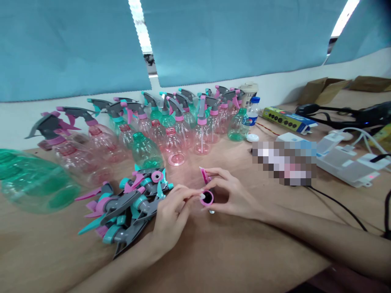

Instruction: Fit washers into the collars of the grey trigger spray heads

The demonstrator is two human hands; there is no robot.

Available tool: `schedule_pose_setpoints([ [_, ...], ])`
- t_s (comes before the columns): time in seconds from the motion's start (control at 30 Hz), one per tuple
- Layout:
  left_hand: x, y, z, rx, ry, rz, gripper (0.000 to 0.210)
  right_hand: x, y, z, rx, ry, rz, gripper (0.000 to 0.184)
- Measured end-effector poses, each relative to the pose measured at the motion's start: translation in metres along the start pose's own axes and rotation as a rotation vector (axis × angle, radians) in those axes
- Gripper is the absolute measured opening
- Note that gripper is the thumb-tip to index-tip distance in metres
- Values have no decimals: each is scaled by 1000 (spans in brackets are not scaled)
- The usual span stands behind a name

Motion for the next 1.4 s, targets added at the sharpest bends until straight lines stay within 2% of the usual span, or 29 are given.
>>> schedule_pose_setpoints([
  [0.07, -8, -2, -1, 17, -8, -111, 19, 1, 0, -1, 0, 1, 7, 29],
  [0.13, -12, -4, -1, 26, -21, -152, 18, 1, 1, -1, 4, 0, 12, 29],
  [0.37, -9, -5, -2, 27, -175, -135, 17, 6, 4, -5, 27, -11, 10, 33],
  [0.53, -12, -3, 0, -22, -140, -133, 10, 5, 4, -4, 29, -5, -8, 33],
  [0.67, -18, -1, -4, 56, -115, -238, 13, 5, 2, -1, 25, -18, -1, 30],
  [0.8, -19, -1, -6, 122, -126, -235, 17, 4, 1, -1, 27, -27, 3, 30],
  [1.17, -20, 0, -8, 126, -209, -275, 15, 1, 3, -1, 28, -21, 13, 33],
  [1.4, -23, -1, -9, 124, -351, -318, 18, -1, 3, 0, 26, -13, -6, 32],
])
Point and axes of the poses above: each hand's wrist, its own y-axis away from the middle knuckle, its own z-axis out of the back of the hand, x = y × z, the point moved 4 cm from there along -y, towards the middle knuckle, and after that the axes turned 8 degrees about -z, right-handed, at the moved point
